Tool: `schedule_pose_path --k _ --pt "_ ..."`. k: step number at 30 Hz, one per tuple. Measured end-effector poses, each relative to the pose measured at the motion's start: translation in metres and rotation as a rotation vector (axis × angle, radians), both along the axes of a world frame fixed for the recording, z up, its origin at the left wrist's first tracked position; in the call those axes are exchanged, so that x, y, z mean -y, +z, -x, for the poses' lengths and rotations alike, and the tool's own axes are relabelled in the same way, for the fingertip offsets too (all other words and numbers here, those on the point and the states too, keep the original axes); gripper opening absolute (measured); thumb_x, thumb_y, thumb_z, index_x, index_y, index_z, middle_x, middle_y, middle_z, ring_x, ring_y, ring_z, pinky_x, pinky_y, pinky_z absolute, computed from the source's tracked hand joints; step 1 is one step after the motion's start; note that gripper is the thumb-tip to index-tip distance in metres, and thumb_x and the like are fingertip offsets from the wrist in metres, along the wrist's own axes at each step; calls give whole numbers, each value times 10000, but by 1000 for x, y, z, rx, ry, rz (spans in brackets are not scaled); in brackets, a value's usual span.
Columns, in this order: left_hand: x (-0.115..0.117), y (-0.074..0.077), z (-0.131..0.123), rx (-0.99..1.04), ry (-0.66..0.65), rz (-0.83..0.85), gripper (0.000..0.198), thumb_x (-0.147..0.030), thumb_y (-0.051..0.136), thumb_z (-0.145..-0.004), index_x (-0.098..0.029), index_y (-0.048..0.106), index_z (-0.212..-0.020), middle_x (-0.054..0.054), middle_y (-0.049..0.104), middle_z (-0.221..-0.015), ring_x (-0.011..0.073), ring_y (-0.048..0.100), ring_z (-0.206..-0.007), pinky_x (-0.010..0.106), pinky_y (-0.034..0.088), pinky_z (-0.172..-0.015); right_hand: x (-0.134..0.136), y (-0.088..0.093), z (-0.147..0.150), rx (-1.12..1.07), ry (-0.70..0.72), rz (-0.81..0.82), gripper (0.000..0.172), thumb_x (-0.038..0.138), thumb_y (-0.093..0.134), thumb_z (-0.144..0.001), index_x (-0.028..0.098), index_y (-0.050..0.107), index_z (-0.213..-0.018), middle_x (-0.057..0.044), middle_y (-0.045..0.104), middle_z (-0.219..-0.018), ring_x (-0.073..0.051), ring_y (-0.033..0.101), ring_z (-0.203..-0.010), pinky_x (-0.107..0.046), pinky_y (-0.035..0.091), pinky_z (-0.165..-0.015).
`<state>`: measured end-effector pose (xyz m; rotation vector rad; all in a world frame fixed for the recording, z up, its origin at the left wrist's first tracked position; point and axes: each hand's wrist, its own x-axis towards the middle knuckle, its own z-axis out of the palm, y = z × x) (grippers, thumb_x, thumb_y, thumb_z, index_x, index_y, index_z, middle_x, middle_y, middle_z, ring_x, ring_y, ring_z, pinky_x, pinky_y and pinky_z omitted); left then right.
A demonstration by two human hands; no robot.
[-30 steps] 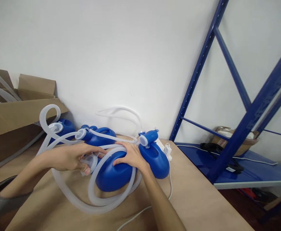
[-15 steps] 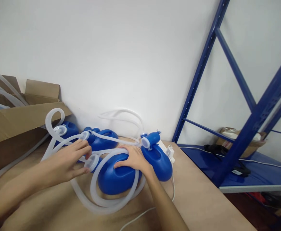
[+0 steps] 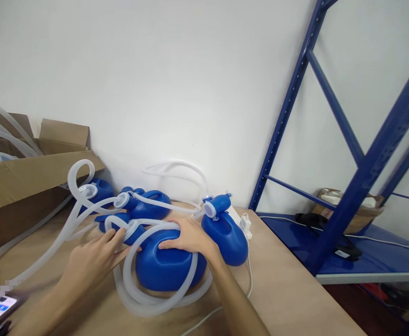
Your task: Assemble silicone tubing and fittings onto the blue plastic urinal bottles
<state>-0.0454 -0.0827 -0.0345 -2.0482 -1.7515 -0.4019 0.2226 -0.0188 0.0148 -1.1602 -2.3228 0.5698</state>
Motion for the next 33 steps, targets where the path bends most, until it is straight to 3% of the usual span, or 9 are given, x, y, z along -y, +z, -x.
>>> schedule_pose_path --k 6,13,17,19,21,23,26,30,33 --pt "-5 0 0 -3 9 35 388 -388 418 -1049 -179 695 -1224 160 743 -967 292 715 -724 297 226 -480 3 1 3 -65 27 84 669 548 900 -689 271 738 -1276 -59 729 -1301 -339 678 -1207 -445 537 -1045" --pt "-10 0 0 -42 7 54 397 -403 401 -1057 -170 710 -1145 147 734 -920 274 708 -696 292 215 -477 4 -1 5 -120 26 146 602 471 908 -688 262 750 -1230 -45 765 -1208 -305 730 -1090 -418 578 -970" --pt "-8 -4 0 -39 33 5 436 -471 397 -1051 -194 718 -1150 133 730 -901 272 705 -695 291 242 -470 3 0 4 -91 9 156 689 508 911 -677 266 715 -1291 -54 747 -1264 -320 711 -1146 -451 557 -1014" --pt "-5 -2 -1 -33 47 -53 448 -505 420 -1037 -203 731 -1147 146 735 -946 285 710 -742 296 326 -491 1 -1 3 -88 -3 152 752 513 915 -671 272 682 -1345 -60 716 -1336 -329 678 -1220 -458 538 -1049" --pt "-4 4 -1 -23 -13 -141 463 -516 451 -1025 -209 716 -1249 189 734 -1128 335 719 -916 338 470 -614 0 -3 2 -96 4 151 780 513 915 -676 276 664 -1375 -62 693 -1379 -330 656 -1261 -459 521 -1078" --pt "-8 16 -3 -5 -173 -187 464 -465 451 -1032 -245 655 -1386 201 675 -1347 390 658 -1171 467 524 -888 -1 -4 1 -101 24 154 783 510 917 -676 272 667 -1379 -67 690 -1386 -331 650 -1271 -465 503 -1103" --pt "-23 37 -10 98 -433 -8 446 -372 370 -1049 -300 663 -1378 120 635 -1462 361 563 -1347 568 389 -1125 0 -5 -3 -113 83 139 789 473 917 -698 288 645 -1415 -56 661 -1436 -322 611 -1331 -462 450 -1163" --pt "-49 60 -21 409 -525 336 506 -479 329 -1050 -227 767 -1067 77 783 -1164 268 708 -1061 384 513 -943 4 -1 -10 -99 224 67 775 439 842 -827 376 517 -1527 -3 570 -1543 -285 534 -1417 -436 381 -1215" --pt "-62 66 -22 492 -536 433 448 -494 443 -988 -201 766 -889 65 804 -962 245 720 -894 337 516 -843 7 3 -12 28 270 15 662 467 749 -921 438 494 -1532 7 625 -1465 -278 574 -1355 -426 414 -1175"
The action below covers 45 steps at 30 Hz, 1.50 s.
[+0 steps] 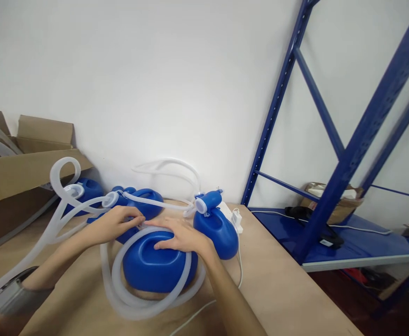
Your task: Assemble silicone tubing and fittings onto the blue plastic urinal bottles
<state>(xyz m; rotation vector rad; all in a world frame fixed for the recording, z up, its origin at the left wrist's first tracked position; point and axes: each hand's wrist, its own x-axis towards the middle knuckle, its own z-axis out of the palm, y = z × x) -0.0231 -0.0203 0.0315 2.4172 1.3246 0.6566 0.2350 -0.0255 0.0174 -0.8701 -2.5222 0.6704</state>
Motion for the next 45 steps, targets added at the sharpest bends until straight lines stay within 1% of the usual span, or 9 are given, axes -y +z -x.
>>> schedule_pose_path --k 4,11,18,23,26,30,35,40,45 --pt "-6 0 5 -36 -24 16 305 -423 546 -896 -199 746 -836 50 796 -908 227 699 -822 323 489 -783 0 2 3 139 -18 -71 524 403 693 -973 467 558 -1474 -11 675 -1266 -264 629 -1226 -400 473 -1092" --pt "-5 -1 8 -106 -14 9 187 -352 496 -860 -214 608 -803 24 715 -809 210 637 -738 336 414 -714 6 6 16 289 -74 -160 558 217 643 -955 455 578 -1455 -38 654 -1266 -299 622 -1221 -437 497 -1052" --pt "-8 -7 0 -146 86 -30 186 -337 474 -824 -221 522 -687 37 658 -743 224 596 -720 339 362 -674 13 2 24 354 -145 -249 541 214 606 -961 461 587 -1443 -74 634 -1361 -360 595 -1301 -541 465 -1077" --pt "-9 -7 1 -85 109 29 226 -423 543 -788 -209 610 -754 35 676 -781 230 611 -744 327 376 -670 15 2 26 348 -142 -240 515 207 617 -958 427 619 -1423 -90 621 -1417 -383 578 -1332 -567 454 -1095" --pt "-12 -8 3 -16 69 74 250 -448 547 -782 -208 615 -761 35 694 -808 230 619 -756 330 390 -681 16 4 26 351 -144 -241 515 212 611 -967 427 608 -1435 -85 612 -1432 -359 574 -1345 -541 450 -1110" --pt "-16 -12 4 51 77 79 163 -354 535 -725 -218 492 -647 41 737 -833 225 621 -749 345 408 -705 18 6 25 370 -143 -252 523 226 585 -992 412 565 -1480 -96 594 -1446 -333 572 -1347 -507 461 -1101" --pt "-15 -12 3 89 45 79 222 -359 533 -702 -231 371 -619 38 767 -919 233 632 -819 353 422 -751 20 9 27 422 -96 -327 499 225 589 -1003 426 584 -1460 -94 620 -1352 -292 647 -1187 -437 513 -1003" --pt "-12 -9 3 100 36 87 234 -379 545 -697 -234 375 -628 41 758 -897 234 615 -797 355 411 -734 19 7 27 427 -82 -362 482 220 551 -1023 451 593 -1445 -85 621 -1303 -275 658 -1116 -411 521 -946" --pt "-12 -9 5 138 5 116 256 -405 584 -714 -228 414 -641 39 735 -850 215 592 -761 332 408 -698 13 5 22 364 -72 -277 510 253 624 -994 361 551 -1487 -83 634 -1270 -263 637 -1157 -380 510 -978"
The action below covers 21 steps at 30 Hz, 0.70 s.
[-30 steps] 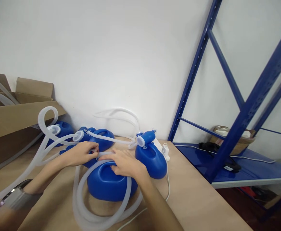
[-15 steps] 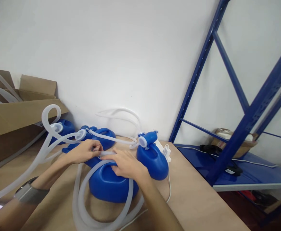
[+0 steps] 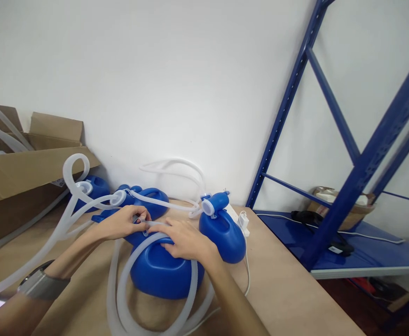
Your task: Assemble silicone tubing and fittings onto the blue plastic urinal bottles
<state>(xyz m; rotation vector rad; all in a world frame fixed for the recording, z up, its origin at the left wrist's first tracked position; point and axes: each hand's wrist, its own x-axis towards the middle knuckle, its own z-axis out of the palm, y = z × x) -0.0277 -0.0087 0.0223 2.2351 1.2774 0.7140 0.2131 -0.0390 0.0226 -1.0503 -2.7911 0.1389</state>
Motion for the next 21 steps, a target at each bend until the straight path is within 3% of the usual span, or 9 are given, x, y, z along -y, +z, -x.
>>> schedule_pose_path --k 8,15,21 --pt "-2 -4 1 12 1 1 252 -430 615 -731 -222 482 -682 21 682 -800 213 577 -746 329 396 -682 3 3 3 65 -13 -27 548 226 614 -998 447 541 -1493 -91 605 -1324 -285 634 -1183 -419 503 -1004" --pt "-1 -2 -1 19 27 11 283 -416 578 -734 -230 392 -630 48 757 -932 235 626 -806 358 419 -732 7 7 6 34 -30 34 565 208 596 -999 456 529 -1502 -81 617 -1367 -287 623 -1239 -431 470 -1057" --pt "-3 -5 -3 28 53 -46 239 -345 564 -708 -233 386 -594 62 757 -902 252 647 -820 375 425 -743 7 9 8 39 -46 55 540 225 604 -995 437 553 -1489 -87 616 -1374 -296 627 -1233 -438 463 -1059"
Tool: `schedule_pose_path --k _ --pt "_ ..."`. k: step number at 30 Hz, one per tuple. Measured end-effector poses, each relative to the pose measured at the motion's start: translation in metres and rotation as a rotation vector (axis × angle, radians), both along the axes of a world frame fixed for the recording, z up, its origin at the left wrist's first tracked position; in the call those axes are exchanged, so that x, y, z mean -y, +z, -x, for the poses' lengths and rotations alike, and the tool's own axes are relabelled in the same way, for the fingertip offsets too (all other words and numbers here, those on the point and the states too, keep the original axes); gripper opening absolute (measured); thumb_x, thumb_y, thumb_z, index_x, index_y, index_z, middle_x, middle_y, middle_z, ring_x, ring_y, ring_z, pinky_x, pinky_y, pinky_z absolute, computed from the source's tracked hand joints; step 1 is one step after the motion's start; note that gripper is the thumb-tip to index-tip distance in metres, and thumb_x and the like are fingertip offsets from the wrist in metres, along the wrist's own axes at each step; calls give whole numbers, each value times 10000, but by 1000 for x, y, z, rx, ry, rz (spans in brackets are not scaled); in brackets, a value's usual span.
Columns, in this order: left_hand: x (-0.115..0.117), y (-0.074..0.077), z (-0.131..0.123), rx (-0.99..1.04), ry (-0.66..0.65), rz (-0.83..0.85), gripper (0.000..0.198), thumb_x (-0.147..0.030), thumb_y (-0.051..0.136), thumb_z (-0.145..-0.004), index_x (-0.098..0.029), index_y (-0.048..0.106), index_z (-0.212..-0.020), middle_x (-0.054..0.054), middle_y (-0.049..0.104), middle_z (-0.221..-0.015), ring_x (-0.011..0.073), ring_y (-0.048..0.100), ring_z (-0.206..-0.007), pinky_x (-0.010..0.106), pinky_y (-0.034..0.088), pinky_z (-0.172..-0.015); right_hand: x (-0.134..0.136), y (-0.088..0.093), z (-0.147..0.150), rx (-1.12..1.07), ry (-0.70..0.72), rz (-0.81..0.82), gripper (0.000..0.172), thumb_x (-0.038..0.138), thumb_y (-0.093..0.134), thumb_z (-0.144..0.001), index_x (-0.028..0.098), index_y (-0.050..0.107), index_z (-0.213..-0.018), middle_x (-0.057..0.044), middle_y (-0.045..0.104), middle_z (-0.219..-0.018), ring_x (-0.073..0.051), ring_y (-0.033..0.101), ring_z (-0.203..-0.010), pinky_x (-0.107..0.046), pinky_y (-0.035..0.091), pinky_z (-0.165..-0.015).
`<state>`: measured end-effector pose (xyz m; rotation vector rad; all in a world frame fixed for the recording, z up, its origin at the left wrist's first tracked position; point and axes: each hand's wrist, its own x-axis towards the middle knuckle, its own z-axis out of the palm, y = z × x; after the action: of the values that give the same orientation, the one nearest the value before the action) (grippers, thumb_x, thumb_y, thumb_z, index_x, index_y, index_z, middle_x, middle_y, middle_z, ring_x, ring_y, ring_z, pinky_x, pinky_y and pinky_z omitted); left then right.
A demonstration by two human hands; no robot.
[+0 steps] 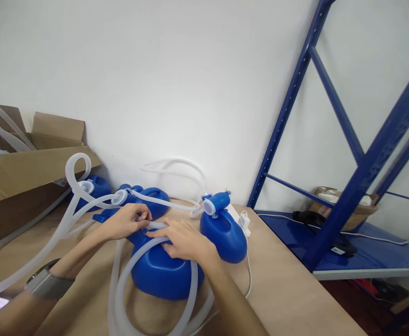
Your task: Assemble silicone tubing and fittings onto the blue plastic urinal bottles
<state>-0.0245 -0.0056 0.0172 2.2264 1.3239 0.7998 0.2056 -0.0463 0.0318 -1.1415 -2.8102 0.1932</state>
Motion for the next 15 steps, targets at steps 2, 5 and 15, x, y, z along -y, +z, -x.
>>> schedule_pose_path --k 2,5,15 --pt "1 -1 1 1 -3 -8 218 -349 566 -720 -233 418 -610 56 748 -877 248 647 -806 372 435 -741 -1 -1 0 2 -8 15 530 241 605 -1000 435 553 -1491 -100 604 -1393 -307 622 -1246 -446 465 -1059" --pt "3 -1 4 20 -41 -6 161 -384 581 -758 -227 543 -757 47 741 -904 250 659 -829 366 478 -759 -3 -2 -1 -4 -8 32 492 280 596 -1015 428 565 -1483 -110 600 -1399 -309 622 -1246 -451 463 -1068" --pt "27 38 17 -143 -105 0 394 -551 566 -885 -231 687 -1080 79 746 -1128 289 677 -988 388 515 -907 -10 12 -23 -299 0 39 476 547 651 -979 368 634 -1420 -59 660 -1283 -262 653 -1149 -387 503 -1022"
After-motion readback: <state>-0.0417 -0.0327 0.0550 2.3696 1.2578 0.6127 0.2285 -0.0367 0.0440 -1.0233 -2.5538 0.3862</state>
